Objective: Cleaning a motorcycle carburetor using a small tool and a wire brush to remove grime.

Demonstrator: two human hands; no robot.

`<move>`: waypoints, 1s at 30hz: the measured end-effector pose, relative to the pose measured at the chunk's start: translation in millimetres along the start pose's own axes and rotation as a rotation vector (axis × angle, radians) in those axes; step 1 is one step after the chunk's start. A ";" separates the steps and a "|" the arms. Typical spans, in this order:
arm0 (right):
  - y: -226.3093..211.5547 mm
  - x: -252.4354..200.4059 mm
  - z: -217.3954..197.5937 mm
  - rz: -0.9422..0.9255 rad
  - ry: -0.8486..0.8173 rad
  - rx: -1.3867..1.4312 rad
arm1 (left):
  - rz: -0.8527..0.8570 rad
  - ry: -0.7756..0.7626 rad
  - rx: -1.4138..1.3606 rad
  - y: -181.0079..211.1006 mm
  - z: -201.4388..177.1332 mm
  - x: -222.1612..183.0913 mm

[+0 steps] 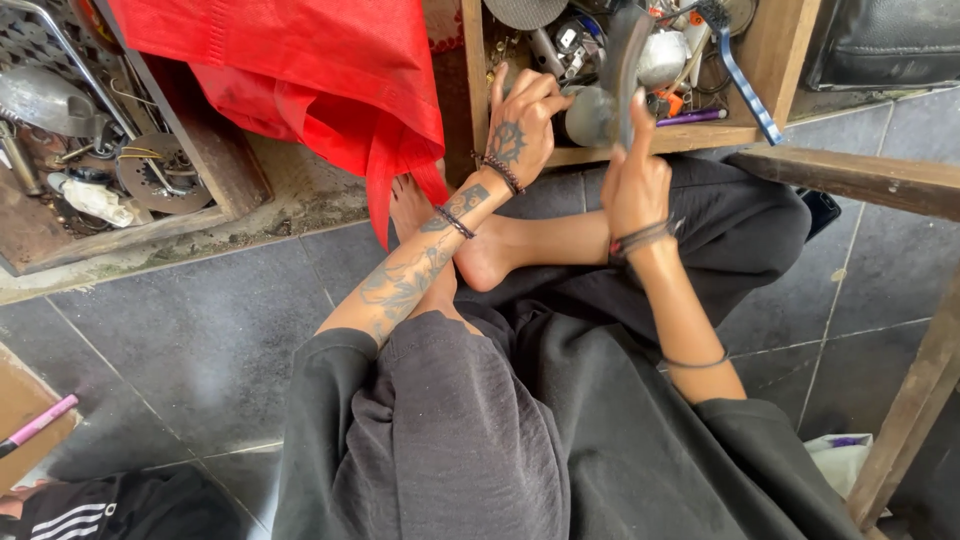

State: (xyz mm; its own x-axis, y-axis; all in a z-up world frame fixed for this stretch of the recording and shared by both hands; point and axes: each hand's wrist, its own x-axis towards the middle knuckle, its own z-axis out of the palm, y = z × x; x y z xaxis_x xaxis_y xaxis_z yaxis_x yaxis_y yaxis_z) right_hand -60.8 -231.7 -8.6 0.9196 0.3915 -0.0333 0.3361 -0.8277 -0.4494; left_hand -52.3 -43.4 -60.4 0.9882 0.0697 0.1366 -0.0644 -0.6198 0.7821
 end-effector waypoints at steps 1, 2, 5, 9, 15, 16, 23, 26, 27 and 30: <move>11.8 13.8 0.7 0.009 -0.001 -0.001 | 0.001 -0.009 -0.004 -1.6 0.3 0.0; 24.1 27.4 1.2 -0.040 0.021 0.067 | 0.006 -0.012 0.005 -2.9 0.9 0.1; 28.6 31.6 -5.2 -0.048 0.025 0.159 | 0.011 -0.015 0.004 2.2 -1.5 -1.5; 0.9 -1.1 -12.4 0.007 0.014 0.191 | -0.003 -0.010 0.013 -2.0 3.6 3.3; 16.6 25.6 -4.7 0.022 0.024 0.235 | -0.010 -0.049 0.025 2.1 0.1 2.4; 22.6 31.8 0.6 0.028 0.028 0.233 | -0.005 -0.054 0.023 2.9 1.3 1.6; 14.3 13.0 -5.0 0.017 0.046 0.198 | -0.008 -0.027 0.025 1.6 -0.8 3.6; 8.9 0.7 -7.3 0.065 0.019 0.185 | -0.012 -0.022 0.006 -0.6 -0.6 4.6; 9.7 -1.4 -7.7 0.059 0.027 0.175 | -0.004 -0.014 -0.003 0.3 0.5 4.8; 28.8 22.6 -3.1 0.011 0.046 0.192 | 0.009 -0.016 0.014 0.5 -1.0 2.6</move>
State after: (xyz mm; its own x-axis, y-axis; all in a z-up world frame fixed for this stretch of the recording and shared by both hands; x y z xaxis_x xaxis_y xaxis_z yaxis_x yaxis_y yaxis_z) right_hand -29.7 -247.9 -19.5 0.9328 0.3604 -0.0009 0.2846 -0.7384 -0.6114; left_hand -49.9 -42.7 -59.0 0.9897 0.0522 0.1336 -0.0710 -0.6312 0.7723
